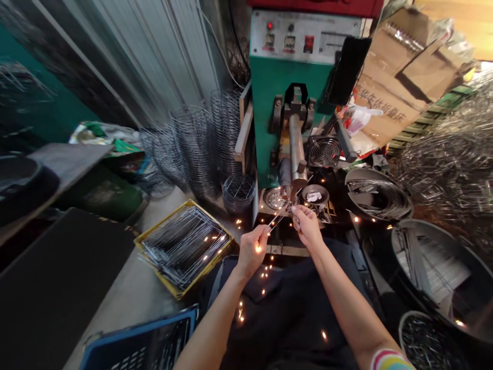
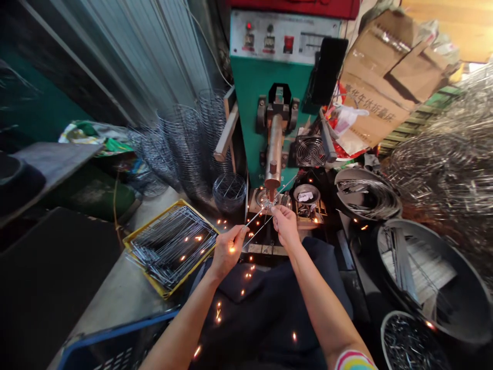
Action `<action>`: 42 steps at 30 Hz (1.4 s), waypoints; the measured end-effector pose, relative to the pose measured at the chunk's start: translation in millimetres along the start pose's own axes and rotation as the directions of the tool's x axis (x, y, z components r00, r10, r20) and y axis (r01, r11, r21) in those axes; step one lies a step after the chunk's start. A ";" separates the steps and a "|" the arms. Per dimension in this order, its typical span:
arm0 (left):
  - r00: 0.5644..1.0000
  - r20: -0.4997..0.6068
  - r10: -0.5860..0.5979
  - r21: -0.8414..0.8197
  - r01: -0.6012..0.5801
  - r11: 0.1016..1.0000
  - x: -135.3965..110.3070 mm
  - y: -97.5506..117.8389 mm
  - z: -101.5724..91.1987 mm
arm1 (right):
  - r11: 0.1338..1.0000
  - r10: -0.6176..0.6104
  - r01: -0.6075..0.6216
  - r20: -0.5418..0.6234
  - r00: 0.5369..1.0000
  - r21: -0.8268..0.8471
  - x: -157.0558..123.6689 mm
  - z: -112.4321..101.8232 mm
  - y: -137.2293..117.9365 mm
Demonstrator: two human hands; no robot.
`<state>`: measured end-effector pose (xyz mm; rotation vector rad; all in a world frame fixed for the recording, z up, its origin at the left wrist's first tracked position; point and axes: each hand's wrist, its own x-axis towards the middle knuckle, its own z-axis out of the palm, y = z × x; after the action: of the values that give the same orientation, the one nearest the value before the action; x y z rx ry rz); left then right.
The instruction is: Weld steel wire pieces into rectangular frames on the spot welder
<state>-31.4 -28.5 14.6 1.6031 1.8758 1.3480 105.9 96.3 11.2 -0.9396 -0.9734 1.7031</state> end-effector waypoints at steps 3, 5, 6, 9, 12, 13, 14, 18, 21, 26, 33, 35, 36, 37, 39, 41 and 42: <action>0.999 0.025 0.021 0.000 -0.021 1.000 4.3 -1.2 2.6 | 1.000 -0.005 0.005 -0.010 1.000 -0.014 -1.1 -4.8 -3.0; 0.998 0.033 0.052 0.003 -0.052 0.999 10.5 -2.9 5.6 | 0.999 -0.028 0.027 -0.026 0.999 -0.033 0.2 -9.0 -5.5; 0.997 0.038 0.070 0.003 -0.070 0.998 14.4 -4.0 7.0 | 0.998 -0.045 0.044 -0.036 0.998 -0.044 1.5 -11.1 -6.6; 0.994 0.047 0.101 -0.003 -0.101 0.995 26.6 -8.8 9.9 | 0.994 -0.092 0.088 -0.049 0.995 -0.066 6.8 -15.8 -8.8; 0.991 0.058 0.117 -0.011 -0.116 0.993 36.2 -14.4 10.1 | 0.991 -0.113 0.109 -0.047 0.993 -0.071 12.0 -17.5 -8.5; 0.991 0.062 0.120 -0.013 -0.120 0.993 38.7 -15.9 9.6 | 0.991 -0.117 0.113 -0.048 0.992 -0.071 13.5 -17.5 -8.1; 0.990 0.066 0.123 -0.014 -0.122 0.992 40.9 -17.2 8.9 | 0.991 -0.119 0.115 -0.051 0.992 -0.070 14.7 -17.3 -7.6; 0.991 0.084 0.101 -0.017 -0.100 0.995 48.7 -18.5 4.5 | 0.991 -0.116 0.112 -0.062 0.991 -0.068 17.1 -15.2 -6.9; 0.992 0.095 0.088 -0.021 -0.086 0.996 52.9 -17.0 1.1 | 0.992 -0.107 0.103 -0.059 0.993 -0.072 17.4 -14.5 -7.6; 0.990 0.129 0.066 -0.051 -0.059 0.997 53.3 -16.1 -2.8 | 0.990 -0.077 0.077 0.007 0.997 -0.115 16.9 -18.5 -9.7; 0.989 0.147 0.030 -0.066 -0.020 0.998 56.2 -20.2 -2.6 | 0.919 0.037 0.001 0.090 0.995 -0.394 -31.7 -50.0 -14.4; 0.989 0.136 0.065 -0.048 -0.059 0.997 58.1 -20.9 0.6 | 0.860 0.073 -0.001 0.121 0.990 -0.511 -55.6 -63.8 -8.4; 0.989 0.122 0.087 -0.028 -0.084 0.996 57.7 -20.3 2.2 | 0.827 0.095 0.001 0.141 0.985 -0.562 -66.8 -70.6 -3.4; 0.986 0.115 0.121 -0.002 -0.121 0.993 55.8 -19.2 3.4 | 0.792 0.118 0.009 0.167 0.979 -0.611 -76.8 -77.1 2.6; 0.972 0.131 0.195 0.058 -0.204 0.977 46.8 -16.7 3.0 | 0.714 0.143 0.063 0.234 0.962 -0.697 -92.8 -87.9 15.6; 0.958 0.168 0.234 0.116 -0.255 0.960 30.8 -17.6 -2.8 | 0.627 0.148 0.153 0.310 0.939 -0.764 -103.3 -94.6 27.4; 0.954 0.191 0.232 0.146 -0.261 0.954 20.5 -20.7 -8.3 | 0.583 0.162 0.193 0.346 0.924 -0.789 -106.7 -96.3 32.0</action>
<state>-56.2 -12.2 8.4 2.0290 1.7732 1.1204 210.9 5.7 -38.4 -1.1609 -2.1572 1.4049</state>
